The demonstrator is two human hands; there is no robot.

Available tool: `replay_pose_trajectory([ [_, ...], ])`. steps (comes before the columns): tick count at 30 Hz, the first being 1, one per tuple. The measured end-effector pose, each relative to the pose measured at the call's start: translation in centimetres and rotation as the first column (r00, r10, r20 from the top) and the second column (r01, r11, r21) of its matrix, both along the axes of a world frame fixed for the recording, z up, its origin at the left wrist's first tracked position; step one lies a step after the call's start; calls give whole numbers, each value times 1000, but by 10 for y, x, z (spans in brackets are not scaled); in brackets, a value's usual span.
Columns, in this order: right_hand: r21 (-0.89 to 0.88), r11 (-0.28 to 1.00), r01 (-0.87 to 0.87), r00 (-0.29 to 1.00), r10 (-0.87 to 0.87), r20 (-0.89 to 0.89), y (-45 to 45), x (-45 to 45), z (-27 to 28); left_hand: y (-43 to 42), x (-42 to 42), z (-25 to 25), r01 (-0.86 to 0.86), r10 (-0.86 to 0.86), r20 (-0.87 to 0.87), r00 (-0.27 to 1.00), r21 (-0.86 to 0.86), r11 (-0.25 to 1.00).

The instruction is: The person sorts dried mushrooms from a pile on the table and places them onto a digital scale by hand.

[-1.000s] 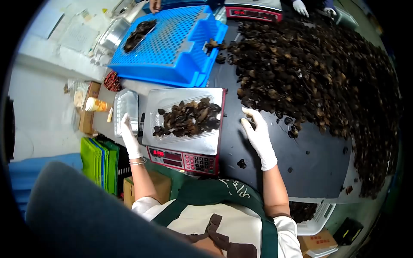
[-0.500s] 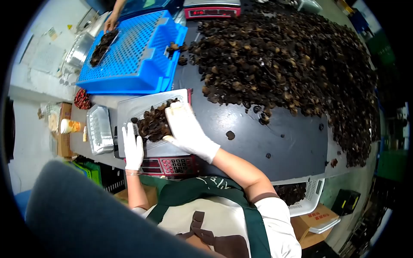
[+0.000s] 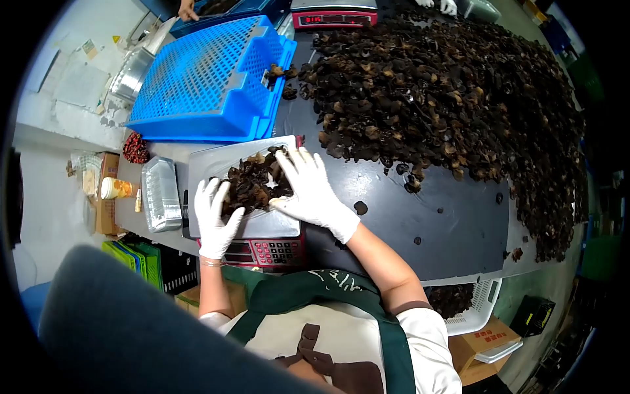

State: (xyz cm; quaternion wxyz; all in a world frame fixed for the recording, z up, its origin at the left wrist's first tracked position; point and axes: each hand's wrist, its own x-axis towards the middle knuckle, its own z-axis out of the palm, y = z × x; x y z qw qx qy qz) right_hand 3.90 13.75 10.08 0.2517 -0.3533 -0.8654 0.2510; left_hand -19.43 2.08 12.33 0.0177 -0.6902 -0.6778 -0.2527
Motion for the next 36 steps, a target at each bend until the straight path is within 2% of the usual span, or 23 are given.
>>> replay_pose_trajectory([
  [2, 14, 1000, 26, 990, -24, -141, 2, 9, -3, 9, 14, 5, 80, -80, -9, 997, -18, 997],
  [4, -64, 997, 36, 984, -47, -172, 3, 16, -4, 19, 25, 7, 100, -103, -46, 994, -70, 993],
  [6, -45, 998, 54, 977, -62, -202, 2, 21, -12, 25, 34, 5, 108, -116, -73, 991, -106, 988],
  [10, -94, 990, 101, 981, -115, -158, -1, 32, -20, 28, 41, 3, 248, -249, -34, 968, -38, 968],
  [12, -82, 992, 96, 980, -109, -166, 0, 32, -27, 24, 44, -4, 250, -250, 1, 968, 0, 968],
  [14, -25, 996, 91, 972, -94, -215, 2, 27, -27, 20, 44, -11, 215, -228, 110, 967, 117, 970],
  [16, 76, 996, 40, 970, -21, -244, 3, 19, -10, 18, 39, -13, 255, -279, 142, 950, 165, 953],
  [19, 203, 979, -17, 986, 51, -161, 9, 0, 3, 14, 34, -6, 148, -228, 337, 914, 246, 958],
  [20, 234, 972, -25, 990, 56, -127, 10, -5, 5, 12, 30, -8, 24, -138, 401, 905, 277, 960],
  [22, 247, 969, -26, 994, 52, -99, 15, -11, 1, 11, 12, -17, -184, -17, 637, 771, 248, 951],
  [24, 261, 965, -32, 996, 53, -73, 21, -13, -3, 10, -2, -19, -369, 70, 776, 626, 216, 904],
  [28, 229, 970, -83, 990, 106, -93, 29, -14, -6, 9, -34, -38, -432, 166, 800, 577, 126, 893],
  [31, 78, 996, -53, 939, 76, -334, 24, -16, 1, 7, -36, -48, -421, 150, 812, 564, 126, 898],
  [32, 76, 996, -53, 940, 76, -331, 23, -20, 5, 6, -36, -51, -422, 152, 814, 561, 123, 898],
  [34, 89, 991, -98, 877, 128, -463, 20, -32, 11, 5, -33, -48, -435, 171, 805, 569, 118, 893],
  [35, 132, 985, -115, 858, 166, -486, 20, -41, 4, 5, -31, -45, -450, 169, 810, 561, 127, 884],
  [36, 139, 974, -181, 888, 223, -403, 19, -47, 1, 5, -33, -44, -441, 140, 821, 554, 146, 886],
])
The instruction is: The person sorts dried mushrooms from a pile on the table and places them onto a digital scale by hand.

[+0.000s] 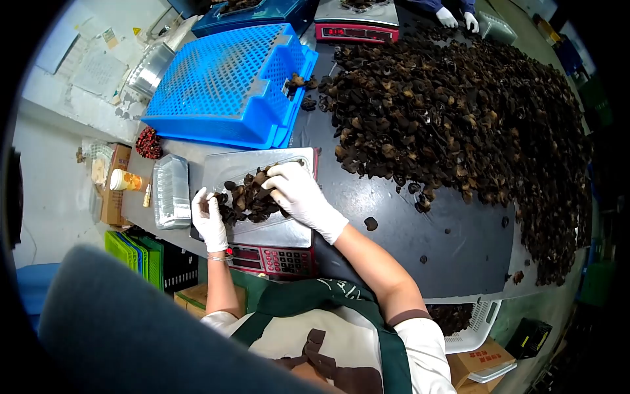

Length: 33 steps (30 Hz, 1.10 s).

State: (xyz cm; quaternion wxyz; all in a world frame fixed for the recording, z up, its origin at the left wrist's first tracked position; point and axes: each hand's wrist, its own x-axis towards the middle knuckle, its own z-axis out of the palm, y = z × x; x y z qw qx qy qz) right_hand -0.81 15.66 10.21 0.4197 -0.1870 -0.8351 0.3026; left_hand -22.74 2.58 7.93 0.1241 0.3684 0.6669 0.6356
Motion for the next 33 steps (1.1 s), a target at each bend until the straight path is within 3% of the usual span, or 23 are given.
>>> replay_pose_trajectory([
  [2, 98, 995, -15, 975, -7, 223, -4, -5, -3, -4, -2, 4, -16, 15, -32, 999, -24, 1000],
  [3, 114, 993, -21, 971, -7, 240, -5, -4, 1, -5, 1, 8, -19, 19, -11, 1000, 0, 1000],
  [4, 116, 993, -20, 971, -8, 237, -6, -1, 5, -7, 5, 14, -18, 18, -13, 1000, 2, 1000],
  [6, 44, 999, 30, 999, -31, 13, -10, 13, 20, -14, 17, 23, -14, 15, -81, 997, 22, 1000],
  [7, 25, 998, 57, 998, -57, 2, -16, 25, 27, -18, 27, 26, -11, 11, -82, 997, 11, 1000],
  [8, 8, 997, 78, 995, -77, -58, -22, 37, 31, -21, 38, 30, 29, -19, -226, 974, 40, 999],
  [10, -289, 957, -12, 1000, 11, -7, -45, 69, 16, -22, 67, 45, 234, -179, -523, 833, 41, 971],
  [11, -655, 748, -110, 994, 89, -66, -59, 84, 13, -21, 83, 49, 361, -301, -554, 776, -1, 932],
  [12, -898, 397, -190, 981, 120, -154, -72, 99, 12, -20, 100, 48, 485, -420, -574, 703, -45, 873],
  [14, -879, 64, -472, 878, -57, -476, -99, 122, 2, -17, 141, 35, 747, -700, -442, 561, -96, 658],
  [17, -907, -127, -401, 899, -243, -363, -134, 176, -16, -15, 195, 14, 940, -927, -256, 273, -135, 314],
  [18, -913, -165, -374, 915, -229, -333, -144, 202, -33, -16, 207, 7, 975, -968, -144, 204, -55, 214],
  [20, -999, -9, 50, 980, -192, 51, -161, 244, -18, -19, 214, -4, 956, -968, -210, 137, -229, 185],
  [22, -907, 86, 411, 896, -219, 386, -190, 302, -32, -20, 215, -11, 874, -953, -228, 201, -397, 279],
  [24, -507, 292, 811, 556, -117, 823, -210, 349, -25, -19, 211, -23, 785, -930, -306, 203, -517, 342],
  [26, -1, 441, 898, 83, -166, 983, -234, 375, -40, -17, 210, -30, 742, -941, -297, 162, -592, 315],
  [27, 47, 456, 889, 65, -228, 971, -232, 373, -34, -15, 212, -34, 717, -948, -293, 123, -634, 289],
  [28, -41, 423, 905, 220, -385, 897, -228, 366, -35, -14, 215, -37, 686, -941, -323, 97, -663, 298],
  [30, -180, 403, 897, 326, -331, 886, -207, 346, -25, -17, 219, -52, 604, -960, -280, 4, -764, 225],
  [33, -182, 444, 877, 436, -579, 689, -181, 315, -42, -23, 221, -79, 645, -949, -311, -43, -734, 211],
])
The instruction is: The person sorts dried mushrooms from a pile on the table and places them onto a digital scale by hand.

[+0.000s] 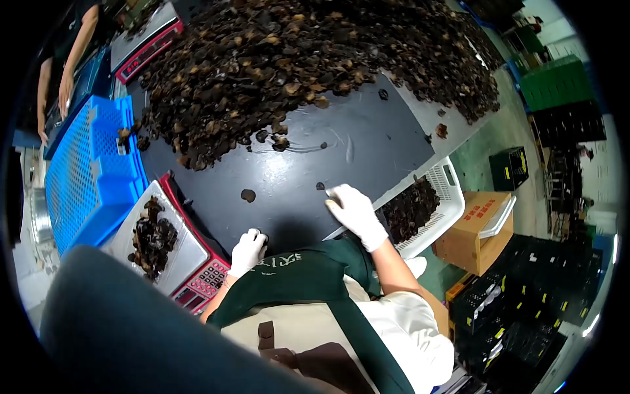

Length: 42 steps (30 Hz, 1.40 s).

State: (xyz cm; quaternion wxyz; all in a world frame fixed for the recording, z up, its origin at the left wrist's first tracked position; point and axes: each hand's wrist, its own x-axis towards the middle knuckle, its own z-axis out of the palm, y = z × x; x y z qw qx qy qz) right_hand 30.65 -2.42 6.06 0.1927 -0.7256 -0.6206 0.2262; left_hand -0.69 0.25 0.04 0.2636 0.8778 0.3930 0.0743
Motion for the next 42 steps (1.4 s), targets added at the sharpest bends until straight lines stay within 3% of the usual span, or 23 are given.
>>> replay_pose_trajectory([
  [2, 129, 991, -14, 999, 10, 34, 15, -10, -17, 4, 2, -1, 21, -22, 19, 1000, 4, 1000],
  [5, 111, 993, -24, 999, 19, 43, 39, -18, -53, 20, 9, 9, -239, 244, 259, 935, -50, 970],
  [7, 211, 970, -119, 961, 166, -219, 57, -28, -60, 40, 14, 4, -322, 305, 315, 899, 2, 947],
  [11, 180, 983, -37, 948, 92, -304, 84, -47, -34, 74, 32, -3, -415, 409, 108, 906, 46, 909],
  [13, 206, 978, 39, 955, 24, -294, 92, -34, -34, 76, 45, -9, -331, 326, 112, 939, 28, 943],
  [14, 246, 966, 80, 956, -4, -294, 94, -23, -37, 71, 55, -11, -158, 129, 259, 957, 93, 983],
  [15, 244, 963, 113, 967, -50, -249, 94, -13, -32, 59, 75, 7, 0, 25, 278, 960, -89, 996],
  [16, 263, 956, 130, 983, -91, -158, 97, -2, -34, 43, 89, -7, 251, -151, 388, 909, -220, 943],
  [17, 281, 948, 147, 989, -134, -65, 100, 8, -36, 31, 104, 12, 438, -129, 562, 817, -459, 773],
  [19, 240, 957, 165, 986, -157, -49, 108, 13, -20, 21, 112, 27, 478, -70, 559, 826, -630, 612],
  [21, 281, 945, 166, 982, -134, -130, 119, 5, -15, 32, 103, 18, 353, -42, 485, 874, -572, 741],
  [22, 209, 969, 136, 979, -99, -176, 126, -2, -18, 38, 99, 12, 270, -40, 557, 829, -337, 902],
  [23, 246, 967, 63, 990, -29, -142, 134, -10, -33, 41, 93, 9, 160, 116, 534, 837, -443, 882],
  [27, 312, 950, 1, 991, 40, -124, 157, -46, -79, 64, 74, 14, -126, 352, 388, 852, -500, 857],
  [29, 273, 962, 10, 959, 68, -275, 153, -39, -83, 75, 70, 14, -212, 410, 385, 827, -462, 861],
  [31, 297, 948, 115, 926, 6, -377, 130, -25, -75, 89, 70, 8, -251, 487, 404, 774, -512, 822],
  [33, 274, 917, 291, 841, -108, -530, 96, 7, -62, 103, 74, 10, -277, 441, 451, 776, -385, 880],
  [35, 254, 821, 511, 793, -338, -507, 55, 50, -48, 123, 82, 10, -283, 328, 541, 774, -168, 944],
  [37, 320, 644, 695, 712, -556, -429, 8, 95, -48, 147, 87, 10, -307, 269, 575, 772, -33, 951],
  [39, 403, 615, 678, 677, -735, -18, -38, 132, -47, 174, 90, 12, -353, 336, 639, 691, -107, 929],
  [40, 468, 617, 633, 624, -764, 164, -53, 142, -46, 187, 92, 14, -414, 299, 611, 733, 51, 909],
  [41, 522, 629, 576, 540, -772, 335, -60, 146, -45, 204, 89, 10, -427, 202, 527, 825, 349, 834],
  [42, 522, 641, 562, 542, -763, 353, -59, 145, -43, 211, 92, 11, -465, 252, 482, 839, 394, 793],
])
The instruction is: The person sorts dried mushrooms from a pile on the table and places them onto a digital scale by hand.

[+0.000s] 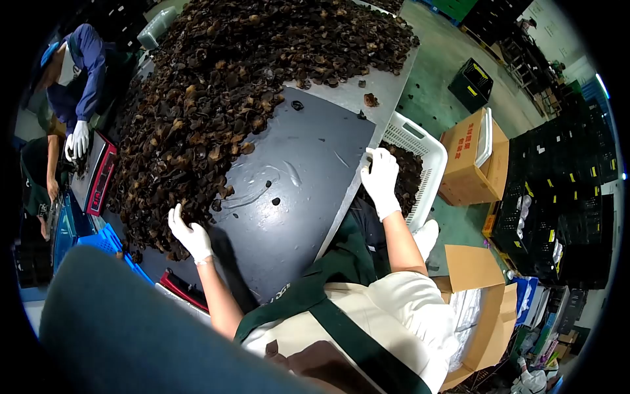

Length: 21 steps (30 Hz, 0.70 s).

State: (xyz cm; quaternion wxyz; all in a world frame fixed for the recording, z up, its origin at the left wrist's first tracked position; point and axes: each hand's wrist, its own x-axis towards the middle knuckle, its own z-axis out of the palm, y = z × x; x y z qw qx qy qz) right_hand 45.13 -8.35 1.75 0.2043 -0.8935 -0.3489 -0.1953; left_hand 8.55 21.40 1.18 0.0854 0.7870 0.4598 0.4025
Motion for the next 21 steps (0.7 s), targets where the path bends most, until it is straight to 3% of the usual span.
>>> replay_pose_trajectory([
  [2, 84, 983, -164, 975, 175, -140, 22, -12, 1, 11, 3, -6, -76, 85, -135, 987, 70, 995],
  [3, 108, 961, -255, 940, 273, -203, 41, -27, 5, 19, -2, -22, -4, 7, -174, 985, 18, 1000],
  [6, 194, 857, -478, 830, 513, -220, 102, -76, -17, -12, 5, -31, 11, -27, -273, 962, -62, 998],
  [7, 198, 820, -537, 796, 570, -201, 121, -94, -19, -26, 7, -30, 22, -25, -315, 949, -13, 1000],
  [9, 115, 764, -635, 759, 645, -91, 149, -127, -31, -47, 1, -38, 199, -278, -277, 920, -281, 939],
  [12, 74, 675, -734, 661, 736, -146, 159, -139, -53, -97, 6, -28, 335, -380, -299, 875, -193, 922],
  [13, 63, 698, -714, 683, 713, -158, 148, -135, -56, -107, 4, -27, 353, -422, -277, 863, -265, 897],
  [15, -135, 701, -701, 703, 646, -296, 121, -121, -49, -116, 10, -12, 401, -435, -38, 900, -323, 857],
  [16, -37, 755, -655, 746, 638, -188, 102, -109, -53, -111, 14, -3, 387, -414, -79, 907, -236, 891],
  [18, -83, 842, -533, 827, 498, -262, 59, -75, -43, -77, 12, -5, 373, -381, -86, 921, -98, 923],
  [19, -118, 896, -428, 869, 372, -325, 37, -59, -36, -62, 10, -8, 284, -291, -115, 950, -76, 956],
  [21, 3, 970, -244, 943, 239, -233, -11, -32, -26, -25, 4, -31, 134, -131, -268, 955, -6, 991],
])
